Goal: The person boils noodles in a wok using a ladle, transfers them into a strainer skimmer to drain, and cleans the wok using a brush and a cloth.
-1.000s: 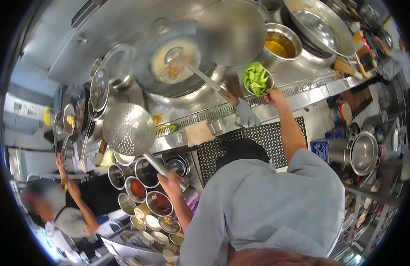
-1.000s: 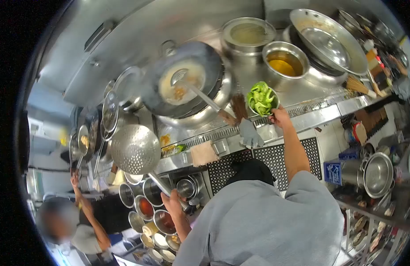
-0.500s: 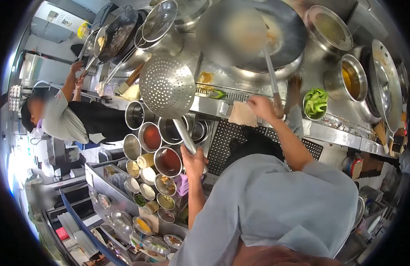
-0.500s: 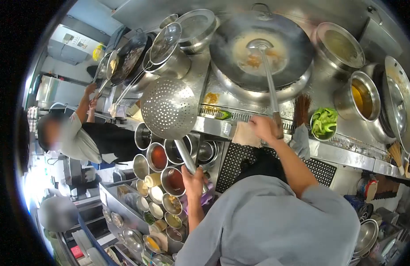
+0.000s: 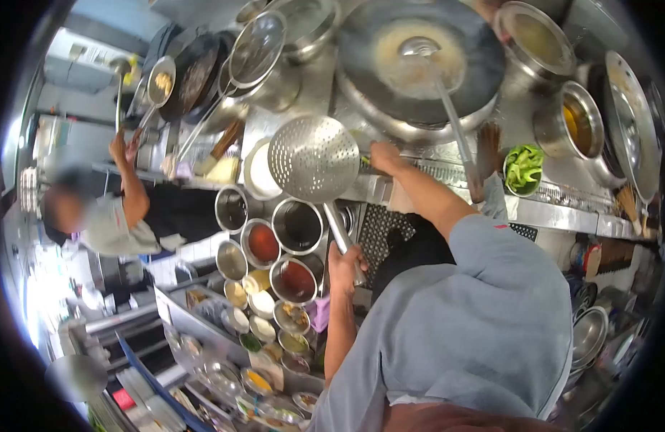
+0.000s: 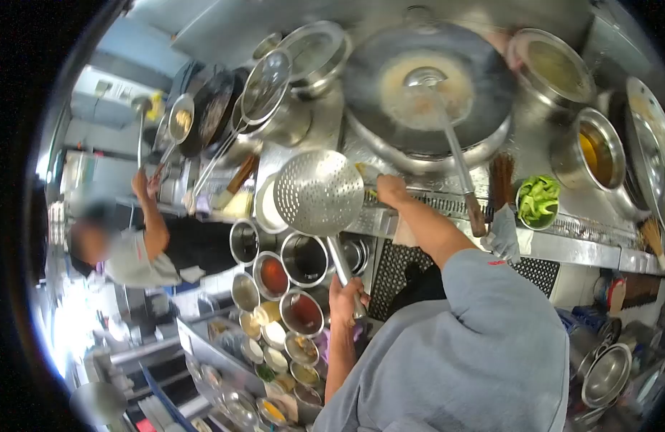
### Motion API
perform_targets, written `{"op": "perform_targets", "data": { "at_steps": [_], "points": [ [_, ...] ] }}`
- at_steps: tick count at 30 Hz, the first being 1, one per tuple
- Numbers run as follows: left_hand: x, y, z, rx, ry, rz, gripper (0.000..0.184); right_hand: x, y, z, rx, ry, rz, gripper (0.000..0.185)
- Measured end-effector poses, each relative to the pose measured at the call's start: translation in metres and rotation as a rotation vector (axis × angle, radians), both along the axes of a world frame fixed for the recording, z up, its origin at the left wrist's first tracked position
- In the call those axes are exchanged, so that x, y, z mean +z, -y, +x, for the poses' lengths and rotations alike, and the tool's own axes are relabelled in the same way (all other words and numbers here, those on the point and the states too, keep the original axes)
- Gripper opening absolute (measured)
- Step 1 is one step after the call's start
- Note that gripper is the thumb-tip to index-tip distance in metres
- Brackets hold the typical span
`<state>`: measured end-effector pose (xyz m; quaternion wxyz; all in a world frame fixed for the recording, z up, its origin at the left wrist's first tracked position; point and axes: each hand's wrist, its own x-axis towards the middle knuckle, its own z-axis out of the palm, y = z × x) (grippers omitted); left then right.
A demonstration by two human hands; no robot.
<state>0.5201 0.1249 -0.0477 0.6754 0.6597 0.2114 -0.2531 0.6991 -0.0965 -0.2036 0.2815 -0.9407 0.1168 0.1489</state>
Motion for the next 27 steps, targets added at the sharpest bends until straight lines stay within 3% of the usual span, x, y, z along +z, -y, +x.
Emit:
{"op": "perform_targets", "data": {
  "at_steps": [2,5,8,12,16,18,19,21,23,24,25,26,27],
  "points": [
    [-0.022,-0.001,0.010,-0.032,-0.023,-0.087,0.017,0.001,0.004,-0.001,-0.032,0.017,0.003,0.023],
    [-0.040,0.004,0.019,-0.084,-0.086,-0.152,0.016,0.003,0.015,-0.006,-0.072,-0.048,0.054,0.033],
    [-0.058,-0.001,0.032,-0.071,-0.151,-0.309,0.015,0.014,0.032,-0.012,-0.134,0.012,0.054,0.026],
    [-0.100,-0.023,0.051,-0.145,-0.236,-0.413,0.013,0.054,0.050,-0.089,-0.311,0.259,0.127,0.020],
    [-0.096,-0.026,0.061,-0.086,-0.266,-0.590,0.049,0.049,0.090,-0.194,-0.506,0.447,0.344,0.020],
    [-0.110,-0.039,0.052,0.011,-0.312,-0.765,0.060,0.098,0.127,-0.250,-0.709,0.500,0.257,0.025],
    [-0.115,-0.041,0.044,0.006,-0.321,-0.770,0.060,0.130,0.147,-0.263,-0.972,0.375,0.492,0.028],
    [-0.124,-0.040,0.021,0.132,-0.389,-0.683,0.054,0.115,0.201,-0.284,-1.075,0.539,0.352,0.028],
    [-0.187,-0.059,-0.011,0.027,-0.383,-0.467,0.041,0.105,0.233,-0.304,-1.085,0.470,0.255,0.028],
    [-0.216,-0.076,-0.027,-0.089,-0.332,-0.391,0.038,0.078,0.251,-0.317,-1.056,0.394,-0.063,0.028],
    [-0.212,-0.080,-0.044,-0.088,-0.308,-0.397,0.038,0.066,0.266,-0.317,-1.012,0.327,-0.378,0.027],
    [-0.206,-0.072,-0.065,-0.132,-0.285,-0.288,0.028,0.074,0.271,-0.309,-1.002,0.365,-0.373,0.027],
    [-0.198,-0.067,-0.086,-0.172,-0.264,-0.170,0.018,0.076,0.262,-0.310,-1.039,0.462,-0.125,0.026]
  ]
}}
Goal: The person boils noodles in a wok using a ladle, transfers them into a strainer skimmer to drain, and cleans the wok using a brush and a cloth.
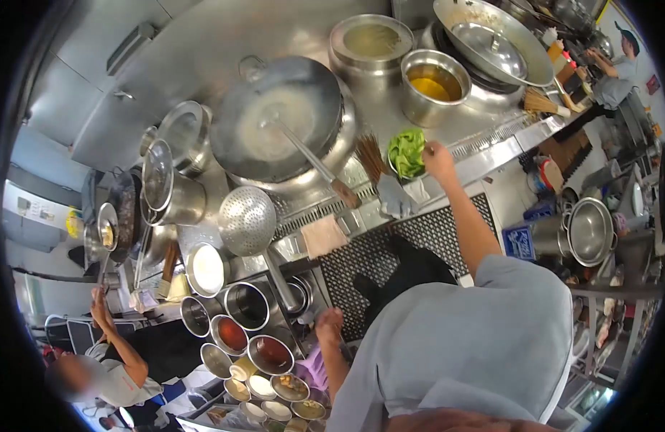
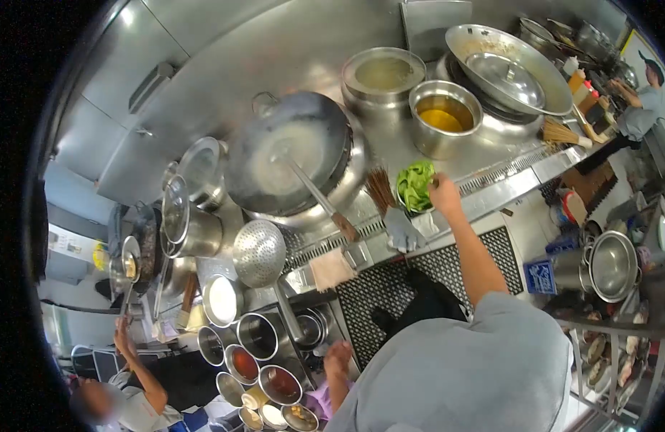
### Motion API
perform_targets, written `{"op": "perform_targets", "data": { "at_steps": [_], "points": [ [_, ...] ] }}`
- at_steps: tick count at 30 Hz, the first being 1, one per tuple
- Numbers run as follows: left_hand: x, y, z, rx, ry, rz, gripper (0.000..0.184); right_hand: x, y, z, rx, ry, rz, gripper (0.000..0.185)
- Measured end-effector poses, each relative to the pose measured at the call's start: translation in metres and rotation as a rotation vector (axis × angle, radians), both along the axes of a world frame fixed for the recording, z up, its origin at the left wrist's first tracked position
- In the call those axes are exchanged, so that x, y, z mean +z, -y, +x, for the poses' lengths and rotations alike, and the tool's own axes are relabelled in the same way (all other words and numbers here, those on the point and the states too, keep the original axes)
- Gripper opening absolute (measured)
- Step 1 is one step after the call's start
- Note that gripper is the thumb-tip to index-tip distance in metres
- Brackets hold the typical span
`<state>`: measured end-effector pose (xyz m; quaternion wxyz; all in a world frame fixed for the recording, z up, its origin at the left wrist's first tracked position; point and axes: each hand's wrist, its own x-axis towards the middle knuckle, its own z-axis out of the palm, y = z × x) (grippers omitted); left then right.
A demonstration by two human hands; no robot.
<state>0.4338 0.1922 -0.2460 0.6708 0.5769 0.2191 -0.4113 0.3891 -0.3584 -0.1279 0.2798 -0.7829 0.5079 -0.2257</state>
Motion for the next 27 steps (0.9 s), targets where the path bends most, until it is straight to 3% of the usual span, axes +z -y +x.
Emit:
{"op": "perform_targets", "data": {
  "at_steps": [1,3,4,5,6,8,9,11,14,15,16,18,20,23,25,27],
  "points": [
    [0.009,-0.008,-0.017,-0.059,0.025,0.124,0.011,-0.002,-0.015,-0.008,0.019,0.186,0.174,0.026],
    [0.017,-0.027,-0.044,-1.024,1.441,0.618,0.018,0.016,-0.047,0.005,0.231,0.162,0.569,0.025],
    [-0.016,-0.048,-0.064,-0.637,0.819,0.362,0.021,0.020,-0.060,0.011,0.314,0.119,0.513,0.025],
    [-0.033,-0.042,-0.075,-0.469,0.506,0.210,0.023,0.018,-0.067,0.014,0.447,0.131,0.324,0.024],
    [-0.047,-0.035,-0.086,-0.247,0.211,0.101,0.025,0.017,-0.071,0.018,0.525,0.174,0.296,0.023],
    [-0.034,-0.020,-0.124,-0.422,0.309,0.815,0.032,0.015,-0.069,0.018,0.612,0.214,0.278,0.022],
    [-0.007,-0.002,-0.132,-0.415,0.301,0.821,0.032,0.020,-0.067,0.013,0.698,0.166,0.247,0.021],
    [0.041,0.055,-0.129,-0.326,0.447,0.669,0.032,0.029,-0.060,0.002,0.797,0.116,0.211,0.020],
    [0.073,0.121,-0.101,-0.122,0.359,0.511,0.034,0.039,-0.027,-0.019,0.882,-0.019,0.326,0.019],
    [0.099,0.154,-0.091,0.037,0.300,0.351,0.031,0.039,-0.017,-0.025,0.885,-0.027,0.344,0.017],
    [0.114,0.176,-0.083,0.040,0.302,0.353,0.031,0.039,-0.012,-0.031,0.877,-0.030,0.369,0.016],
    [0.134,0.208,-0.059,-0.017,0.253,0.017,0.034,0.052,0.004,-0.034,0.854,-0.053,0.304,0.015],
    [0.150,0.234,-0.041,-0.111,0.268,-0.047,0.033,0.076,0.025,-0.043,0.815,-0.109,0.217,0.015],
    [0.170,0.282,-0.033,-0.202,0.274,-0.118,0.032,0.107,0.062,-0.033,0.775,0.089,0.129,0.013],
    [0.171,0.289,-0.032,-0.248,0.342,-0.175,0.031,0.136,0.097,-0.017,0.889,0.040,0.015,0.014],
    [0.174,0.300,-0.039,-0.232,0.379,-0.103,0.031,0.163,0.123,0.013,0.700,0.080,0.405,0.015]
  ]
}}
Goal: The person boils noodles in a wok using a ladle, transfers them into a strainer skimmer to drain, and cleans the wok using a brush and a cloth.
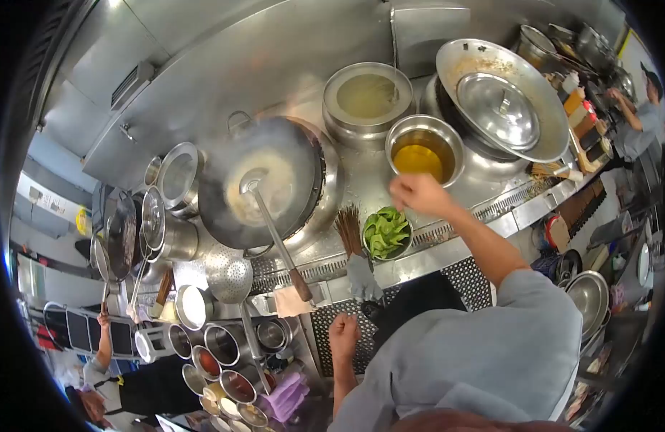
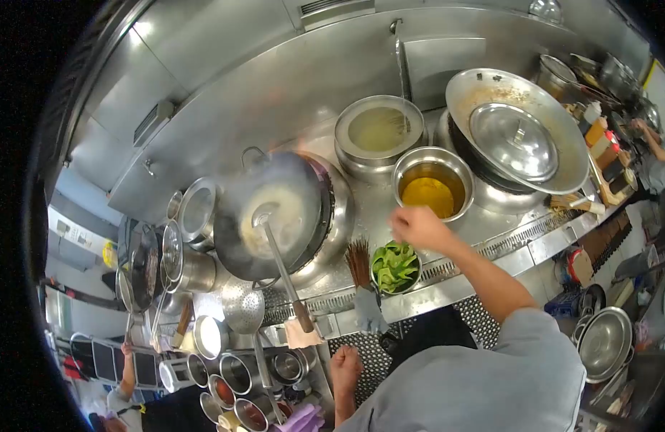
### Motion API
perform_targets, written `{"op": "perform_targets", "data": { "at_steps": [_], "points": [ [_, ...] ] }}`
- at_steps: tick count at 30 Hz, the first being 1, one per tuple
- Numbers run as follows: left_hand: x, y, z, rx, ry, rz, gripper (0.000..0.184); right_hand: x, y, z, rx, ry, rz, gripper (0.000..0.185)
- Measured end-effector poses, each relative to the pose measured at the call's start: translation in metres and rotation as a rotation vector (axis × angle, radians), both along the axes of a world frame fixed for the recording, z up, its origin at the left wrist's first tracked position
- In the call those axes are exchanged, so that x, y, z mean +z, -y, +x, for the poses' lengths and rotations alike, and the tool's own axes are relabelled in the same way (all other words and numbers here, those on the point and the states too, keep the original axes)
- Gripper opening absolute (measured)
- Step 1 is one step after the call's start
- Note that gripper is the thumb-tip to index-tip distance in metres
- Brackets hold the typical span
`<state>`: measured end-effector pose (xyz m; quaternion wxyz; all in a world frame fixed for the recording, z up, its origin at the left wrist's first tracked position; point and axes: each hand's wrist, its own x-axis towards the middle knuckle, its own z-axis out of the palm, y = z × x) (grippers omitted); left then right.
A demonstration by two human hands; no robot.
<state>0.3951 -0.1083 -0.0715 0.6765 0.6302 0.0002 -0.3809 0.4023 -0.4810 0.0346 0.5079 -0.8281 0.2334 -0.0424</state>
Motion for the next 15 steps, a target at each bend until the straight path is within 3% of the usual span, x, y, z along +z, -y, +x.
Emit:
{"op": "perform_targets", "data": {
  "at_steps": [2,4,6,7,9,10,11,13,14,15],
  "points": [
    [0.005,0.013,-0.010,0.069,0.006,0.087,0.032,-0.017,0.035,0.048,0.057,0.261,-0.273,0.020],
    [-0.001,0.042,-0.013,0.180,0.026,0.103,0.031,-0.017,0.081,0.102,0.258,0.005,-0.358,0.017],
    [0.010,0.048,-0.019,0.229,-0.059,0.134,0.026,-0.069,0.150,0.164,0.269,0.161,-0.428,0.038],
    [0.015,0.059,-0.017,0.293,-0.060,0.159,0.026,-0.048,0.166,0.180,0.200,-0.028,-0.580,0.046],
    [0.017,0.089,-0.009,0.255,-0.059,0.063,0.015,-0.096,0.240,0.228,0.188,-0.284,-0.753,0.051],
    [0.019,0.107,0.001,0.240,-0.023,0.039,0.009,-0.132,0.268,0.239,-0.020,-0.138,-0.723,0.048],
    [0.020,0.127,0.013,0.227,0.014,0.013,0.008,-0.170,0.295,0.250,-0.048,-0.044,-0.845,0.040],
    [0.008,0.171,0.058,0.013,0.348,0.134,0.024,-0.163,0.300,0.255,0.055,-0.301,-0.211,0.031],
    [0.018,0.203,0.087,-0.066,0.397,0.212,0.031,-0.180,0.298,0.254,0.088,-0.143,0.248,0.022],
    [0.017,0.238,0.117,-0.137,0.516,0.248,0.032,-0.167,0.292,0.258,0.303,-0.211,0.233,0.020]
  ]
}}
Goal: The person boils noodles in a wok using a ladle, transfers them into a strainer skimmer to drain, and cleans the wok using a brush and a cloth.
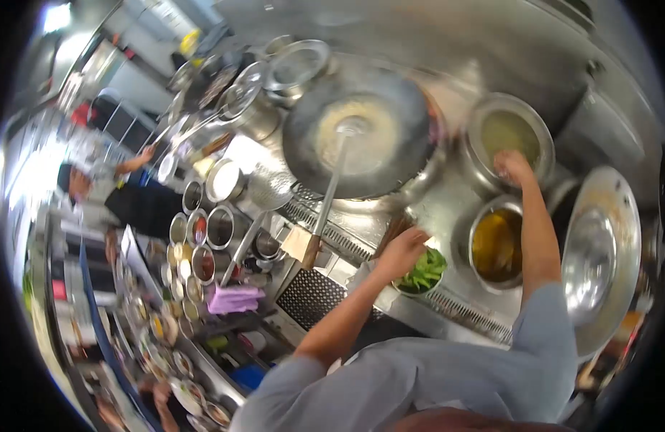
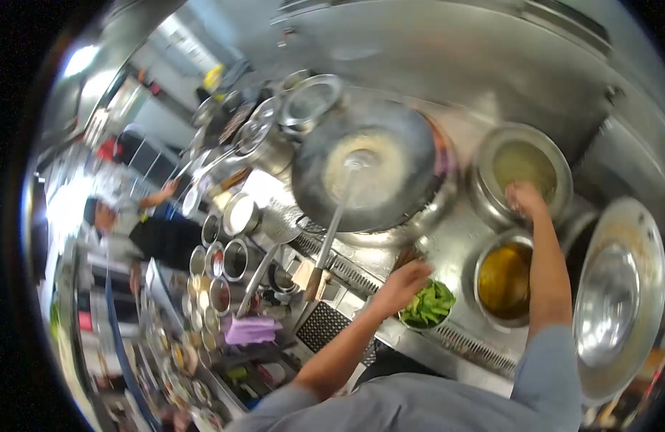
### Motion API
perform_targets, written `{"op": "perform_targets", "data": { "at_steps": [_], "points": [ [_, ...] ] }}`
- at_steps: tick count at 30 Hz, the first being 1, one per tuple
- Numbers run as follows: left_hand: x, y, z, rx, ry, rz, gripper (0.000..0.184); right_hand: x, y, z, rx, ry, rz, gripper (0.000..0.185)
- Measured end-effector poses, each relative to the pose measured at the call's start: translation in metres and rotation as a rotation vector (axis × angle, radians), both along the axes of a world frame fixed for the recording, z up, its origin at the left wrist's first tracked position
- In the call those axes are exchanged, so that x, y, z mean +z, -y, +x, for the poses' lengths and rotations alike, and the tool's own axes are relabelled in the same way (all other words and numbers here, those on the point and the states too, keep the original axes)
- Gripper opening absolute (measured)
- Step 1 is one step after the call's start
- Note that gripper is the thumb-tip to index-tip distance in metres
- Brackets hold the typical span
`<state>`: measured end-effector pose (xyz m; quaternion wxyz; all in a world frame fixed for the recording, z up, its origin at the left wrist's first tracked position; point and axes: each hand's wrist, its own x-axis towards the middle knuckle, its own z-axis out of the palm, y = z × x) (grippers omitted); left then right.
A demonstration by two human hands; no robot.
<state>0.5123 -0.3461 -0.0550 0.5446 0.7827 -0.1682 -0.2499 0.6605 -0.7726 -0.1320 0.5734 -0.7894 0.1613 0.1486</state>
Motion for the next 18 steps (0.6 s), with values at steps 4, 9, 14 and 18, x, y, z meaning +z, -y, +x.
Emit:
{"op": "perform_targets", "data": {
  "at_steps": [4,9,14,18],
  "points": [
    [-0.054,0.138,0.105,0.131,-0.127,-0.117,0.021,0.080,-0.087,-0.016,0.222,-0.024,-0.002,0.021],
    [-0.112,0.183,0.150,0.445,-0.769,-0.715,0.020,0.086,-0.147,-0.034,0.652,0.189,-0.384,0.038],
    [-0.028,0.112,0.084,0.649,-0.509,-0.675,0.027,0.037,-0.225,-0.077,0.618,0.699,-0.920,0.035],
    [-0.049,-0.018,0.029,0.412,-0.126,-0.236,0.042,0.041,-0.323,-0.145,0.799,0.980,-0.696,0.042]
  ]
}}
